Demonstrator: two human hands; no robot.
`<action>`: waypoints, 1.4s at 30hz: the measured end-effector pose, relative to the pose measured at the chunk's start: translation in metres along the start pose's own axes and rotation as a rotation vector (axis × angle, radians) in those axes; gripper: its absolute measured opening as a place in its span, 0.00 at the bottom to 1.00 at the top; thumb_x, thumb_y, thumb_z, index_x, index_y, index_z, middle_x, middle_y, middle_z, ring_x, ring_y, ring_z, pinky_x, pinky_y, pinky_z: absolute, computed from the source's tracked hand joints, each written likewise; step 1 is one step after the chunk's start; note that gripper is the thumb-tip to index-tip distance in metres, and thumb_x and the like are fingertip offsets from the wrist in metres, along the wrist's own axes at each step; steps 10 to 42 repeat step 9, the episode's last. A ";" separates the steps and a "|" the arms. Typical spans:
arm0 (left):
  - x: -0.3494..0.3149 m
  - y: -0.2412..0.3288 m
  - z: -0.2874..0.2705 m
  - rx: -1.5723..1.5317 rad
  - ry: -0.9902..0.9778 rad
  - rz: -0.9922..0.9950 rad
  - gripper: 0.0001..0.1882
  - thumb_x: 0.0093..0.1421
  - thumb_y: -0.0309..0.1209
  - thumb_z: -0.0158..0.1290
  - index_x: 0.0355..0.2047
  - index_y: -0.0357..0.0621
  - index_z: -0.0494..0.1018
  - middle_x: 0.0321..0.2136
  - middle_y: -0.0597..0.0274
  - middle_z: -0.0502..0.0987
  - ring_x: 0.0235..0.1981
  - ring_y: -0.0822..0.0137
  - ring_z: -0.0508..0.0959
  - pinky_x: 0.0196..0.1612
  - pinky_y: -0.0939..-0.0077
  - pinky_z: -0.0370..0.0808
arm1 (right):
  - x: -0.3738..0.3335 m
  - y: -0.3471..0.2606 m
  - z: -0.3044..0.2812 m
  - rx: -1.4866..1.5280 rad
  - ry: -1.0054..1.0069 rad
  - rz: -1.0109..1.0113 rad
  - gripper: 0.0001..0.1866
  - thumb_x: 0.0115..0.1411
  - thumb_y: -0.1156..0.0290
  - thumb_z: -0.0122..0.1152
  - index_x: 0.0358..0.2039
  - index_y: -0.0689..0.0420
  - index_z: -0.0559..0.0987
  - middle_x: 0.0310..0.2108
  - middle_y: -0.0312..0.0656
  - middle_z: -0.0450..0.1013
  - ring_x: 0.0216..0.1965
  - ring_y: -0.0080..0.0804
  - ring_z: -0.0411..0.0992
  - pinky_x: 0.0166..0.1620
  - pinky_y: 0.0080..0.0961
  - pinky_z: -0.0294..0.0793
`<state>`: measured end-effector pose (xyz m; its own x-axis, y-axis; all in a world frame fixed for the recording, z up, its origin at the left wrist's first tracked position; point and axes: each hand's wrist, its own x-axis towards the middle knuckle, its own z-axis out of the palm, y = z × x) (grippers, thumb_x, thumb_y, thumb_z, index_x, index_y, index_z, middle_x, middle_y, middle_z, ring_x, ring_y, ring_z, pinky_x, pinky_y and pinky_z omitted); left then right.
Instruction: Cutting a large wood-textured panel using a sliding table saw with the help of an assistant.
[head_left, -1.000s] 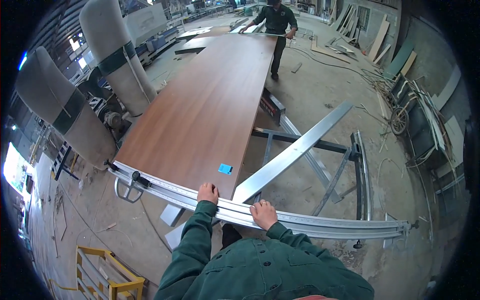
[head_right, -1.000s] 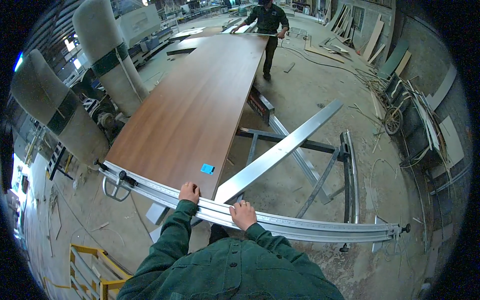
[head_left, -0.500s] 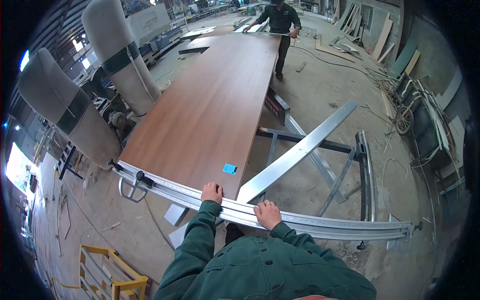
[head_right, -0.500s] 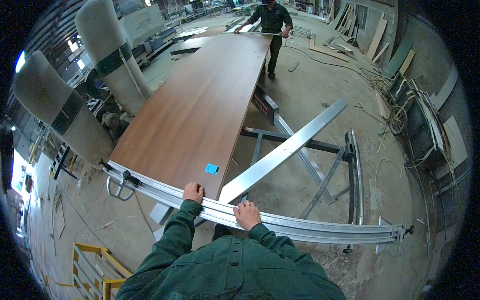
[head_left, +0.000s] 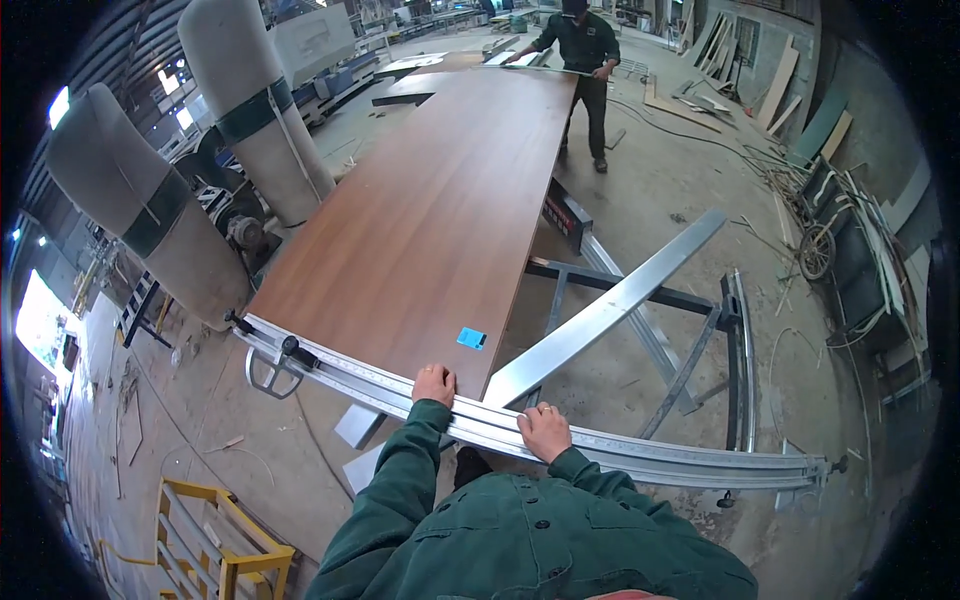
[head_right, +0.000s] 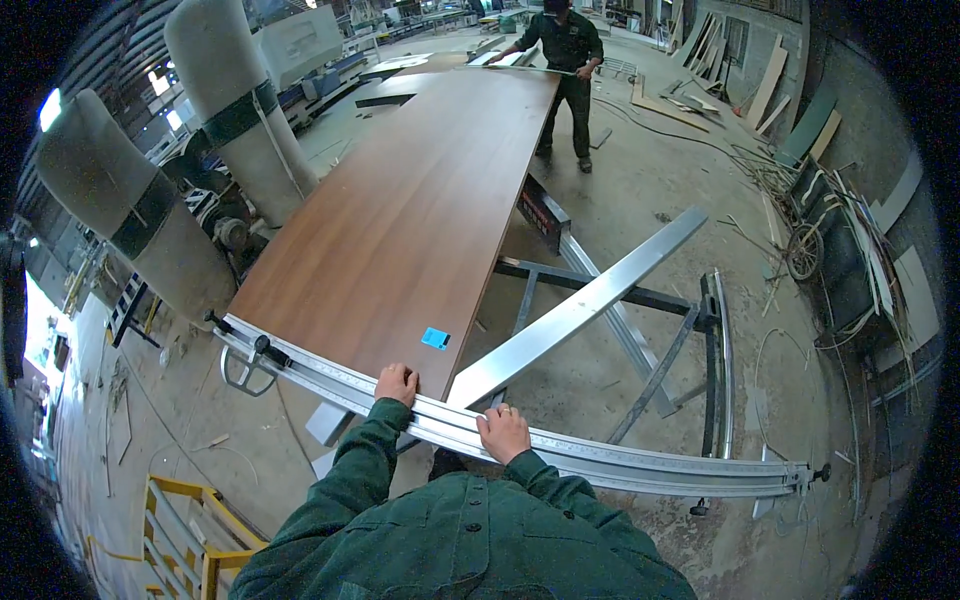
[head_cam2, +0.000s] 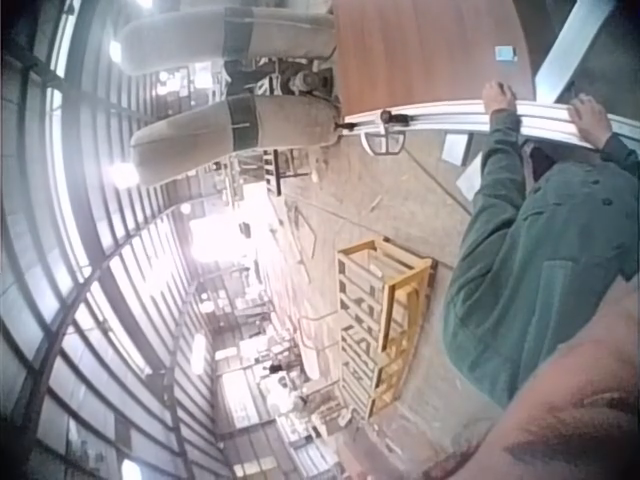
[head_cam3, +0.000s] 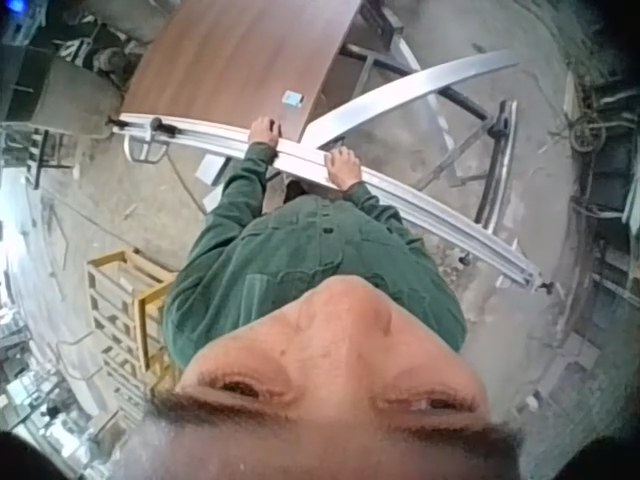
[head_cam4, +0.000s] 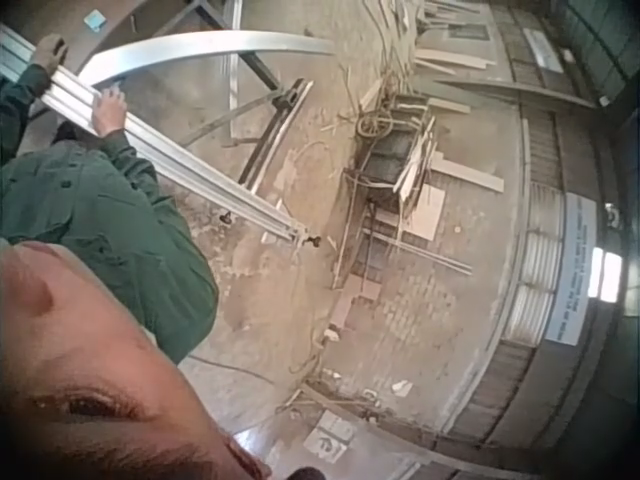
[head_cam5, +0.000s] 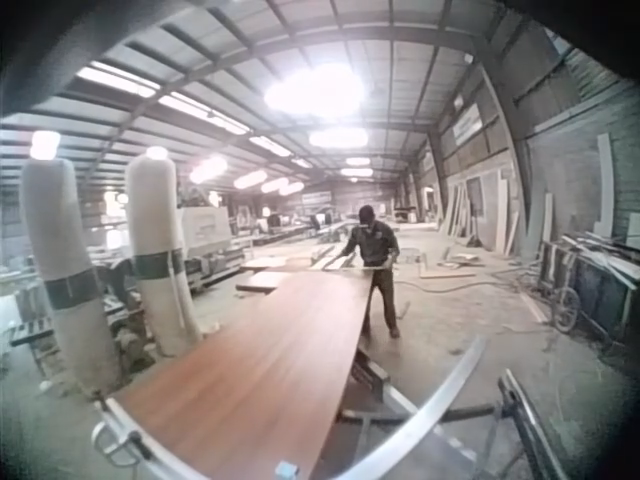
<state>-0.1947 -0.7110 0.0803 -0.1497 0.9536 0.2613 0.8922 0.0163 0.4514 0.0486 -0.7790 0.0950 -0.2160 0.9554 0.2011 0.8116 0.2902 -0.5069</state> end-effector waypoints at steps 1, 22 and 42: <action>0.001 -0.001 0.001 -0.005 0.001 0.007 0.10 0.52 0.35 0.51 0.25 0.41 0.70 0.28 0.53 0.71 0.35 0.52 0.70 0.39 0.61 0.68 | 0.000 0.000 0.000 0.000 0.010 -0.002 0.12 0.54 0.60 0.50 0.27 0.56 0.75 0.29 0.45 0.68 0.34 0.44 0.68 0.37 0.39 0.69; 0.010 0.001 0.001 0.021 -0.023 -0.003 0.10 0.52 0.38 0.49 0.26 0.44 0.70 0.30 0.55 0.72 0.36 0.54 0.70 0.39 0.62 0.69 | 0.006 0.000 -0.003 0.006 0.008 0.001 0.13 0.54 0.60 0.50 0.28 0.56 0.75 0.30 0.45 0.68 0.35 0.44 0.68 0.37 0.39 0.69; 0.010 0.001 0.001 0.021 -0.023 -0.003 0.10 0.52 0.38 0.49 0.26 0.44 0.70 0.30 0.55 0.72 0.36 0.54 0.70 0.39 0.62 0.69 | 0.006 0.000 -0.003 0.006 0.008 0.001 0.13 0.54 0.60 0.50 0.28 0.56 0.75 0.30 0.45 0.68 0.35 0.44 0.68 0.37 0.39 0.69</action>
